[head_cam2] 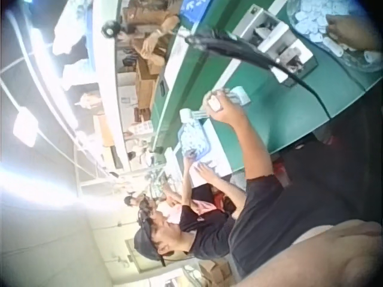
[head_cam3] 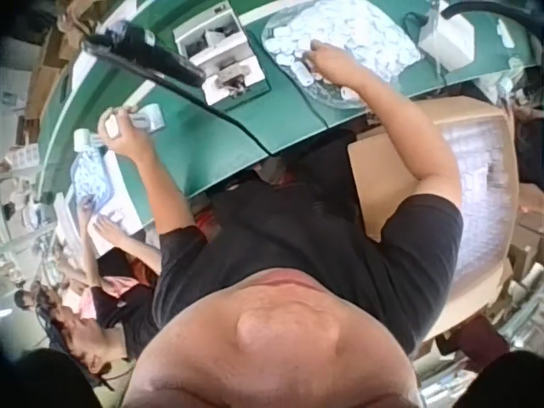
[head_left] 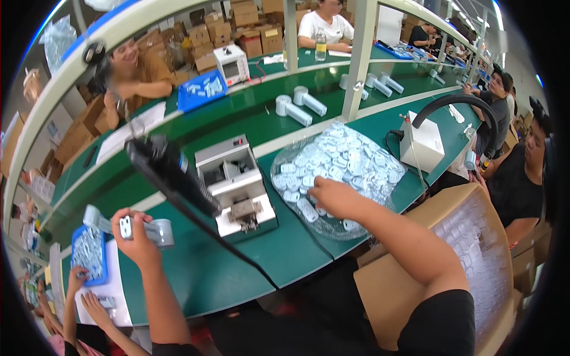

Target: The person attaches base plates onto mini fan bodies by hand and fastens them with an electric screwdriver before setting the assembled fans on the workbench.

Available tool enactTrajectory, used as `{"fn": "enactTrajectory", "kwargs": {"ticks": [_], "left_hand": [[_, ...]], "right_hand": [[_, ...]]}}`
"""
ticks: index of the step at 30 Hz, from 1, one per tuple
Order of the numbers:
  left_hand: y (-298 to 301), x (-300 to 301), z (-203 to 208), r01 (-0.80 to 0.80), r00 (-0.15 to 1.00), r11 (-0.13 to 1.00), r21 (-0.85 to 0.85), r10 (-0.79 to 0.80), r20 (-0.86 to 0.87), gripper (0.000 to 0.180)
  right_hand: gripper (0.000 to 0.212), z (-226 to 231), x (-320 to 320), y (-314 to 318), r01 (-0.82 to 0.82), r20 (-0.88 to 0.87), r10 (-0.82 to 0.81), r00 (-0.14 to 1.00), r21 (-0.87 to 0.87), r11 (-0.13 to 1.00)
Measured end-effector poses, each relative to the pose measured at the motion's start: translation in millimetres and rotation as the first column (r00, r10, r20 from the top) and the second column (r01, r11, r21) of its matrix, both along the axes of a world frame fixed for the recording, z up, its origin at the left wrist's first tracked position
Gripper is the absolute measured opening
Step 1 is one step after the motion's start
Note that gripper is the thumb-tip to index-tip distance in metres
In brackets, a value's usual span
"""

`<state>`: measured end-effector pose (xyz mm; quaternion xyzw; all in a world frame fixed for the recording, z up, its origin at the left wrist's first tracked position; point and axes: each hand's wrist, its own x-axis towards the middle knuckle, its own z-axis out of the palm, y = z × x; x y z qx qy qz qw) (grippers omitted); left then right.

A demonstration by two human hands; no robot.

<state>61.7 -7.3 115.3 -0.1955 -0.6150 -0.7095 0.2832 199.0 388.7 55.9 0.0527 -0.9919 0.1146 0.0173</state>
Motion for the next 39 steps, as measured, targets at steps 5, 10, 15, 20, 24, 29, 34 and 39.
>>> {"fn": "enactTrajectory", "kwargs": {"ticks": [5,10,15,20,24,29,34,39], "left_hand": [[19,107,-33,0.153,0.983,0.988,-0.023,-0.15,0.106,0.023],[35,138,-60,0.342,0.93,0.937,-0.073,-0.326,0.172,0.035],[39,144,-62,0.408,0.91,0.893,-0.191,-0.381,0.163,0.041],[31,140,-60,0.422,0.902,0.872,-0.249,-0.377,0.21,0.049],[30,135,-59,0.491,0.869,0.835,-0.249,-0.451,0.202,0.059],[27,131,-72,0.502,0.865,0.832,-0.235,-0.484,0.132,0.079],[25,128,-79,0.555,0.832,0.822,-0.125,-0.545,0.106,0.095],[35,129,-76,0.583,0.811,0.81,-0.055,-0.578,0.09,0.096]], "right_hand": [[0.055,22,0,-5,0.075,0.035,-0.069,0.997,-0.21,0.975],[0.055,36,-1,-3,0.093,0.145,-0.082,0.986,-0.077,0.993],[0.046,23,-12,-9,0.048,0.119,-0.041,0.992,-0.049,0.998],[0.041,17,-16,-9,-0.025,-0.036,0.022,0.999,-0.086,0.996],[0.024,30,-16,-12,0.141,0.021,-0.14,0.99,-0.168,0.976],[0.008,132,11,-97,-0.151,-0.49,-0.451,0.746,-0.784,0.602],[0.018,160,59,-208,-0.526,-0.475,0.26,0.841,-0.605,0.598],[0.011,98,32,-232,0.008,-0.017,-0.083,0.996,-0.957,0.291]]}}
